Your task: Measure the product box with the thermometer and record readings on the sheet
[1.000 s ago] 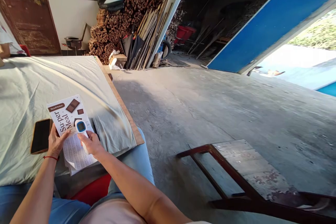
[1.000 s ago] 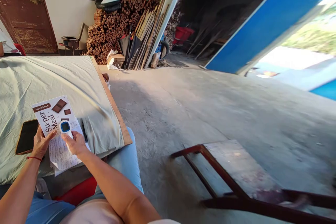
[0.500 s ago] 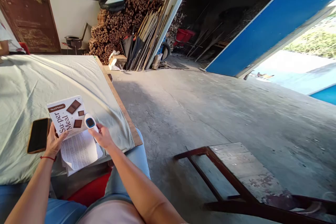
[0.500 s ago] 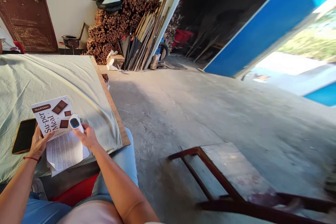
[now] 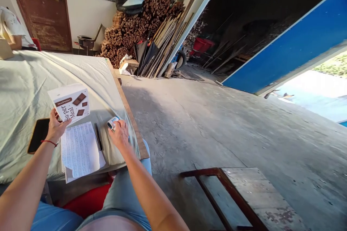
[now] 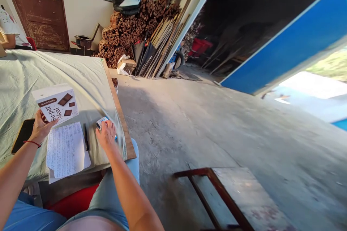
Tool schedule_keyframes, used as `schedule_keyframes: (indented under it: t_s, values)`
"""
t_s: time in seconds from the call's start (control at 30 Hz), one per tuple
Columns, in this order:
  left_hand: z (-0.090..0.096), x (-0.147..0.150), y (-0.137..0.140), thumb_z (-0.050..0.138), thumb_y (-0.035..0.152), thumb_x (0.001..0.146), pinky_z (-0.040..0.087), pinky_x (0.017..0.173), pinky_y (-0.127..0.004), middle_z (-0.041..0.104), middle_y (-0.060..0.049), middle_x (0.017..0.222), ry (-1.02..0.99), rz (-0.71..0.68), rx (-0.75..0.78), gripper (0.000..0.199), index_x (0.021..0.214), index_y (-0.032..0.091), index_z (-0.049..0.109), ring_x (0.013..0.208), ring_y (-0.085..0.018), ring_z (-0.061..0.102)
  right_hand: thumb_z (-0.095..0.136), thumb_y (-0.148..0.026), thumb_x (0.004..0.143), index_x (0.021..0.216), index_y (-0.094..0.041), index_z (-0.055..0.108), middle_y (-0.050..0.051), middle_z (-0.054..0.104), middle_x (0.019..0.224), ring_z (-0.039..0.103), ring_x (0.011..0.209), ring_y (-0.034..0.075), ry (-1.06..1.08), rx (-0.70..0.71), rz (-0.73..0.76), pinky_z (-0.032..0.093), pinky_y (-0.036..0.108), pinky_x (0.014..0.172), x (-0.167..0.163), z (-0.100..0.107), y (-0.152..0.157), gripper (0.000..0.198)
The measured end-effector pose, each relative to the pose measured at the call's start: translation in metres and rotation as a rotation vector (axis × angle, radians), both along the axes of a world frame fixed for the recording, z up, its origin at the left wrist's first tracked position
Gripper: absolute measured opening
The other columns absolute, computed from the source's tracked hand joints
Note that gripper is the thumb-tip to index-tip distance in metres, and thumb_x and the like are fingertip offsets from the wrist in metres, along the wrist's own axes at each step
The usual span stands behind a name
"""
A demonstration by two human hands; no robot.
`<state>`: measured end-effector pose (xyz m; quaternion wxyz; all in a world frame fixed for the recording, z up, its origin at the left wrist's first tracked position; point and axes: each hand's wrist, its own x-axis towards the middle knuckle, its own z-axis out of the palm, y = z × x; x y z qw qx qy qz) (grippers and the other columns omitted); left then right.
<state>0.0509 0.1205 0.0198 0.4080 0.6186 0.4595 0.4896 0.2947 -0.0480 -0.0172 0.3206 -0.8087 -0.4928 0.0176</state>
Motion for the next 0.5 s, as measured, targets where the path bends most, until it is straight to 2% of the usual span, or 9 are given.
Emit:
schedule_keyframes:
  t_s: [0.07,0.13,0.27,0.33,0.43,0.5]
  values:
    - [-0.006,0.0,0.007,0.079,0.027,0.06,0.057,0.101,-0.045,0.063,-0.013,0.135,0.066,-0.011,-0.014,0.082,0.135,0.023,0.047,0.126,-0.031,0.063,0.071,-0.025,0.09,0.115,-0.022,0.069,0.011,0.072,0.114,0.069,0.106,0.028,0.051,0.005,0.097,0.053,0.04,0.092,-0.016,-0.004,0.008,0.025]
    - [-0.013,-0.002,0.006,0.075,0.026,0.065,0.057,0.101,-0.045,0.064,-0.012,0.132,0.141,-0.003,-0.022,0.081,0.139,0.023,0.044,0.122,-0.029,0.065,0.072,-0.028,0.09,0.113,-0.022,0.069,0.009,0.074,0.102,0.071,0.096,0.028,0.087,-0.079,0.151,0.054,0.038,0.083,-0.032,-0.007,0.018,0.024]
    - [-0.026,-0.01,-0.018,0.076,0.038,0.071,0.054,0.106,-0.053,0.057,-0.019,0.134,0.326,0.258,0.075,0.076,0.138,0.017,0.046,0.133,-0.035,0.054,0.068,-0.02,0.089,0.119,-0.022,0.069,0.01,0.076,0.105,0.071,0.095,0.028,0.044,-0.232,0.173,0.051,0.034,0.077,-0.05,-0.007,0.032,0.03]
    - [-0.032,-0.015,-0.034,0.074,0.042,0.075,0.051,0.109,-0.057,0.058,-0.018,0.129,0.394,0.282,0.147,0.063,0.128,0.016,0.053,0.135,-0.037,0.051,0.063,-0.014,0.089,0.126,-0.023,0.069,0.009,0.076,0.105,0.071,0.094,0.026,0.037,-0.233,0.178,0.051,0.033,0.077,-0.048,-0.005,0.033,0.039]
    - [-0.04,-0.02,-0.058,0.066,0.044,0.084,0.052,0.108,-0.055,0.065,-0.013,0.117,0.578,-0.047,0.287,0.038,0.113,0.02,0.063,0.12,-0.033,0.061,0.054,-0.011,0.089,0.131,-0.023,0.069,0.008,0.076,0.102,0.07,0.094,0.025,0.115,-0.086,0.234,0.052,0.033,0.081,-0.037,-0.006,0.031,0.046]
    - [-0.045,-0.019,-0.072,0.066,0.045,0.086,0.053,0.105,-0.053,0.068,-0.01,0.118,0.677,-0.262,0.338,0.031,0.109,0.023,0.068,0.116,-0.031,0.064,0.05,-0.011,0.089,0.126,-0.022,0.072,0.006,0.075,0.101,0.069,0.094,0.023,0.254,0.072,0.287,0.054,0.032,0.085,-0.03,-0.01,0.03,0.045]
